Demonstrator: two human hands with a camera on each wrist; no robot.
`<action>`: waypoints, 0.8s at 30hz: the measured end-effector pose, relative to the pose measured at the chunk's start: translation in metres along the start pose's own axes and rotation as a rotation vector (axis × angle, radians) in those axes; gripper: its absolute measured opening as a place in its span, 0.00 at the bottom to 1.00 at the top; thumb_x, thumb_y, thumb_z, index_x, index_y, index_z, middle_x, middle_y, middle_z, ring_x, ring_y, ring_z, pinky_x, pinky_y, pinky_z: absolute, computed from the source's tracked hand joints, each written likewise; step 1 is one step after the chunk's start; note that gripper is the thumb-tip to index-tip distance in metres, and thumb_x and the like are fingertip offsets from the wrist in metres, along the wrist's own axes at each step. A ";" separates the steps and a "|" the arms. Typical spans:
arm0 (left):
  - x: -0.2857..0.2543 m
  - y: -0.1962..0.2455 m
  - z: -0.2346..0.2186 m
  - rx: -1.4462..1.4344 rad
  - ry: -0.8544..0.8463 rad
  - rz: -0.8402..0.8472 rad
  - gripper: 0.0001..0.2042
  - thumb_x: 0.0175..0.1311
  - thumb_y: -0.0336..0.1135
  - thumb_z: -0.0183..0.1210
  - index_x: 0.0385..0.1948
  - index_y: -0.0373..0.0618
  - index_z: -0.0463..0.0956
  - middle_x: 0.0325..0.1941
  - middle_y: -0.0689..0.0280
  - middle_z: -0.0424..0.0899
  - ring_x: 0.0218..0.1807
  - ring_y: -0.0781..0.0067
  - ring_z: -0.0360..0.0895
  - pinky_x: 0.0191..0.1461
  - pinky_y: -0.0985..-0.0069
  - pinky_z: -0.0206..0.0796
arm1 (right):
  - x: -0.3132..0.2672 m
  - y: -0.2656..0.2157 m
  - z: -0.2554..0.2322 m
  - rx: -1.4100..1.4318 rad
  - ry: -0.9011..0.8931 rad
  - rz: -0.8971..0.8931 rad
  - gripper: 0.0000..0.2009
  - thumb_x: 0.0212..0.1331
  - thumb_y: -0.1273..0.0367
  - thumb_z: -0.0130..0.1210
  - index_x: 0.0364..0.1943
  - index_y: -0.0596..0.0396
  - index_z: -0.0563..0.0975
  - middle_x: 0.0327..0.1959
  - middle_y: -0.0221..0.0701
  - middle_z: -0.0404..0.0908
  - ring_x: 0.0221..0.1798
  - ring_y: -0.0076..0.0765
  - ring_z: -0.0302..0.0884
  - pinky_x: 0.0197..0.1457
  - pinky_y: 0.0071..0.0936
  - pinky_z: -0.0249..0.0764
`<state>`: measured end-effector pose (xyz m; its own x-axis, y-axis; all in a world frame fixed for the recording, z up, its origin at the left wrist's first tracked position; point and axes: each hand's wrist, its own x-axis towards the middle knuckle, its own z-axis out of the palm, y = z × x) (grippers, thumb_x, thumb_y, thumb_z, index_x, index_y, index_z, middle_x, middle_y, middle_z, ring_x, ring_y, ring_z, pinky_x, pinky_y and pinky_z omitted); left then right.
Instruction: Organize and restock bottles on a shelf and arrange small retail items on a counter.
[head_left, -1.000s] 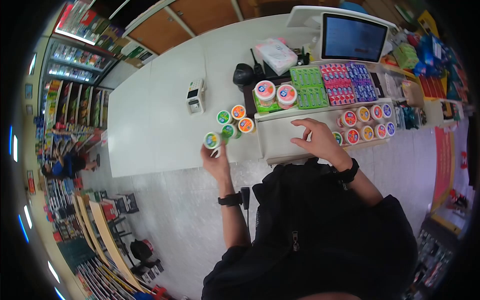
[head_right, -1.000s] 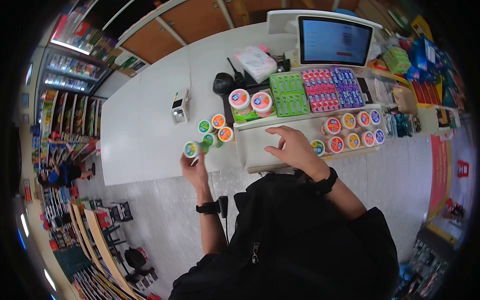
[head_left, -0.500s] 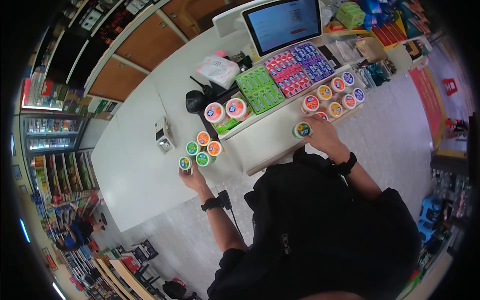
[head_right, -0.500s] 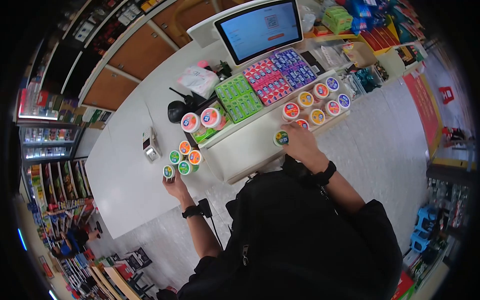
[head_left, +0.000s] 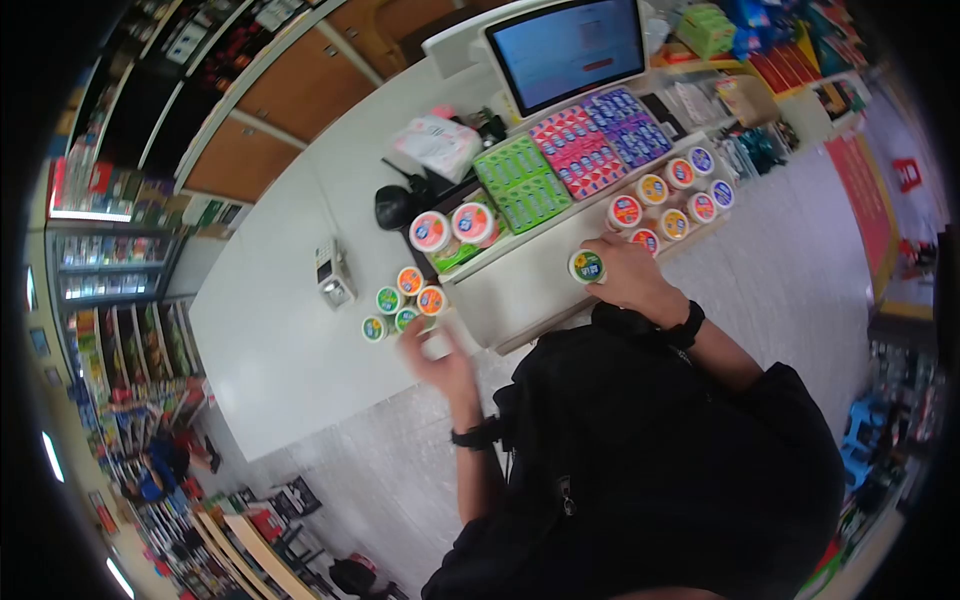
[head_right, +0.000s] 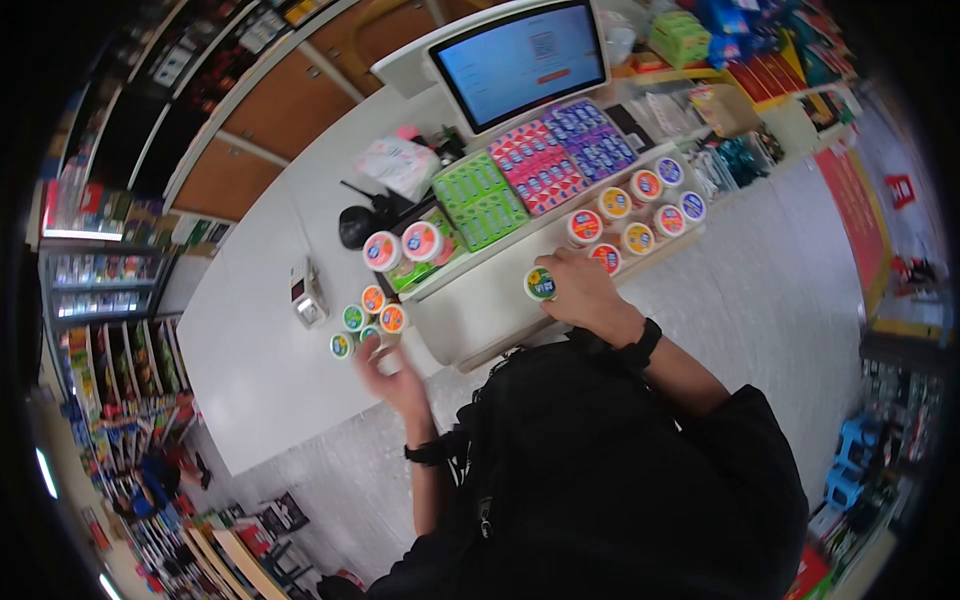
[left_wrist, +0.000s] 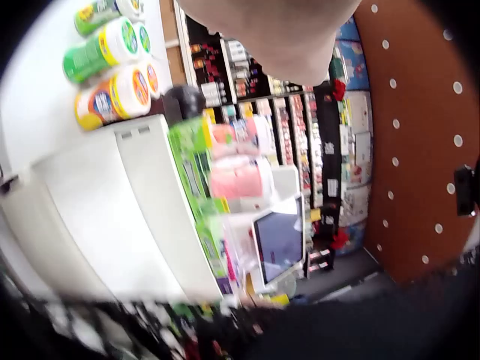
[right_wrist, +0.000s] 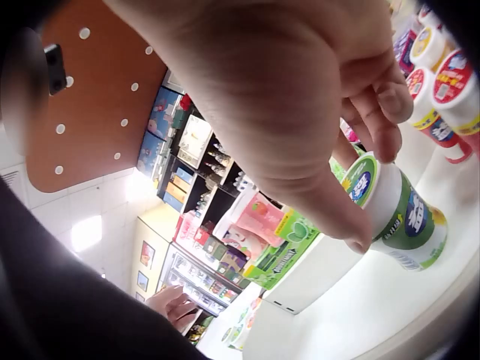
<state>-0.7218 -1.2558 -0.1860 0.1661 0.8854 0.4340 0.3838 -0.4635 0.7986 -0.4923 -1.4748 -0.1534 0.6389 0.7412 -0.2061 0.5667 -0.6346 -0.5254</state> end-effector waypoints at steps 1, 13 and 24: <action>-0.010 0.006 0.006 0.007 -0.195 0.058 0.19 0.59 0.28 0.65 0.52 0.34 0.72 0.50 0.58 0.79 0.44 0.67 0.76 0.48 0.71 0.71 | 0.003 -0.008 -0.004 0.020 -0.002 -0.023 0.27 0.42 0.66 0.69 0.52 0.54 0.77 0.46 0.39 0.78 0.49 0.51 0.79 0.53 0.43 0.76; -0.020 0.057 0.016 -0.070 -0.760 0.072 0.32 0.49 0.37 0.73 0.58 0.42 0.72 0.49 0.54 0.81 0.44 0.56 0.82 0.48 0.65 0.75 | 0.025 -0.097 -0.011 0.265 -0.189 -0.423 0.26 0.44 0.63 0.69 0.51 0.54 0.78 0.43 0.38 0.80 0.41 0.47 0.80 0.46 0.39 0.76; -0.032 -0.043 -0.024 0.038 0.079 -0.325 0.30 0.53 0.35 0.73 0.57 0.36 0.69 0.46 0.58 0.81 0.45 0.69 0.80 0.49 0.70 0.73 | 0.030 -0.071 -0.002 0.383 -0.152 -0.219 0.23 0.50 0.62 0.69 0.51 0.56 0.80 0.42 0.36 0.83 0.29 0.33 0.78 0.37 0.30 0.76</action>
<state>-0.7657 -1.2655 -0.2240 -0.0409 0.9806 0.1917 0.4394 -0.1546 0.8849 -0.5118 -1.4083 -0.1205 0.4255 0.8907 -0.1599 0.4289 -0.3541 -0.8311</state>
